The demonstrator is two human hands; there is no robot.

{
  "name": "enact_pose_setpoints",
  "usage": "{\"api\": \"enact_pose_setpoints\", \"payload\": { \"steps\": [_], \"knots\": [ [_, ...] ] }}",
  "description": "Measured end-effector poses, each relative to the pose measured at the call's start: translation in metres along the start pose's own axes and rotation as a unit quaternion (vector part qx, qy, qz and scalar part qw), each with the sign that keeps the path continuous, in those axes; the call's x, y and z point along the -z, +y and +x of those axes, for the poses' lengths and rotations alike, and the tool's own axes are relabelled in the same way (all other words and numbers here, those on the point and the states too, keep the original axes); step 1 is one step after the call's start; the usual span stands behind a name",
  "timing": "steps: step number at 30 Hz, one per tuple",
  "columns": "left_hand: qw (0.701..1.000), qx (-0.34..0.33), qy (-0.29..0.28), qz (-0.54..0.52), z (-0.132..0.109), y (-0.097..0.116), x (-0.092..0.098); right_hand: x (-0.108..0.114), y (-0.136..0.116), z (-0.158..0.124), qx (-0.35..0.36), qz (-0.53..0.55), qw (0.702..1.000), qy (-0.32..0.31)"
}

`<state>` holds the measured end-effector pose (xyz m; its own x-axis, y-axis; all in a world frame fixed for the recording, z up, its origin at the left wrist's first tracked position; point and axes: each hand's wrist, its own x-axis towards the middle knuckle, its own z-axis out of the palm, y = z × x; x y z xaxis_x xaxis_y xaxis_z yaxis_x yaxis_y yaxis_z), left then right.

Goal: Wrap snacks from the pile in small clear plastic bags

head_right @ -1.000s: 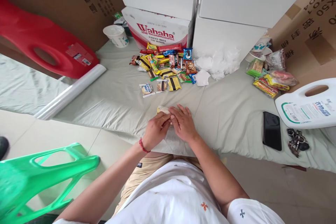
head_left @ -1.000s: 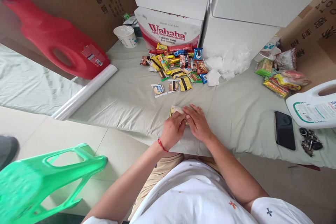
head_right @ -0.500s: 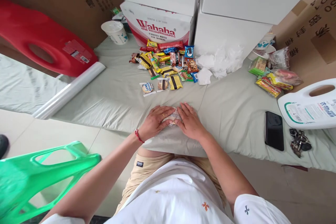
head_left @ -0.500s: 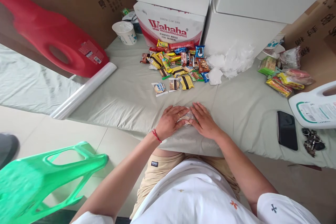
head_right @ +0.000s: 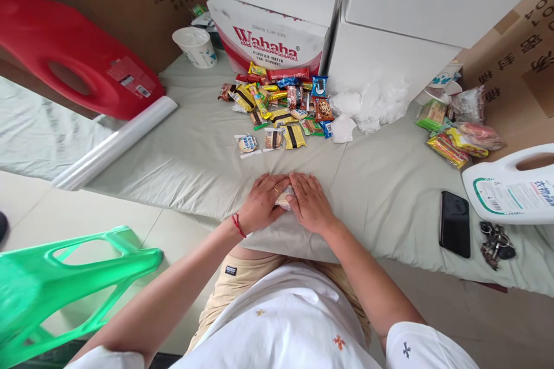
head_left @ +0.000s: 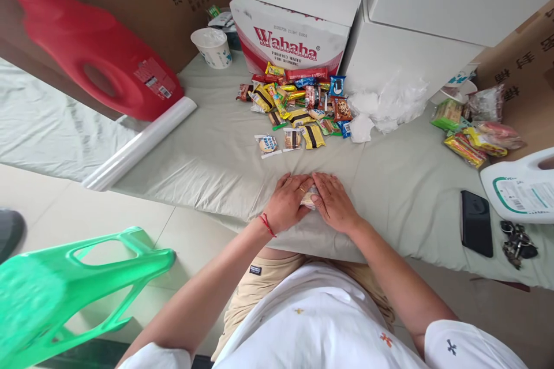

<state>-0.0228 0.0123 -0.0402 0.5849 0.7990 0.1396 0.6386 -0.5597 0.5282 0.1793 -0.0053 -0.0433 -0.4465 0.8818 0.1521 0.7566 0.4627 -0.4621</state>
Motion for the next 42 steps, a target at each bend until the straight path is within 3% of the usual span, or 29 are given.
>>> {"api": "enact_pose_setpoints", "payload": {
  "steps": [4, 8, 13, 18, 23, 27, 30, 33, 35, 38, 40, 42],
  "knots": [
    [0.996, -0.054, -0.026, -0.068, -0.003, -0.006, 0.008, 0.001, 0.005, -0.002, 0.016, -0.007, 0.999, -0.034],
    [0.994, -0.059, -0.002, -0.094, -0.005, -0.014, 0.004, 0.008, 0.011, -0.002, 0.041, -0.007, 0.997, -0.066],
    [0.991, -0.083, 0.008, -0.104, -0.001, -0.023, -0.004, 0.007, 0.019, 0.002, 0.074, -0.014, 0.994, -0.074],
    [0.990, -0.093, -0.011, -0.107, 0.005, -0.026, 0.001, 0.008, 0.019, 0.004, 0.082, -0.034, 0.993, -0.075],
    [0.989, -0.016, -0.007, -0.149, 0.007, -0.019, 0.011, 0.010, 0.007, -0.003, 0.092, -0.042, 0.995, -0.016],
    [0.968, 0.049, -0.067, -0.237, 0.005, -0.007, 0.025, 0.010, -0.003, -0.007, 0.135, -0.002, 0.991, -0.009],
    [0.914, 0.106, -0.105, -0.378, -0.001, -0.005, 0.041, 0.015, -0.004, -0.010, 0.107, 0.093, 0.990, -0.007],
    [0.793, 0.149, -0.092, -0.584, -0.011, -0.010, 0.052, 0.025, -0.006, -0.015, -0.013, 0.233, 0.972, 0.032],
    [0.729, 0.163, -0.040, -0.664, -0.015, -0.009, 0.052, 0.030, -0.011, -0.017, -0.091, 0.349, 0.931, 0.053],
    [0.682, 0.171, 0.040, -0.710, -0.016, 0.007, 0.036, 0.027, -0.026, -0.019, -0.148, 0.528, 0.835, 0.031],
    [0.641, 0.184, 0.039, -0.744, -0.013, 0.026, 0.020, 0.019, -0.037, -0.019, -0.177, 0.602, 0.778, -0.003],
    [0.596, 0.227, 0.056, -0.768, -0.009, 0.044, 0.007, 0.010, -0.046, -0.020, -0.219, 0.623, 0.751, -0.015]
  ]
}}
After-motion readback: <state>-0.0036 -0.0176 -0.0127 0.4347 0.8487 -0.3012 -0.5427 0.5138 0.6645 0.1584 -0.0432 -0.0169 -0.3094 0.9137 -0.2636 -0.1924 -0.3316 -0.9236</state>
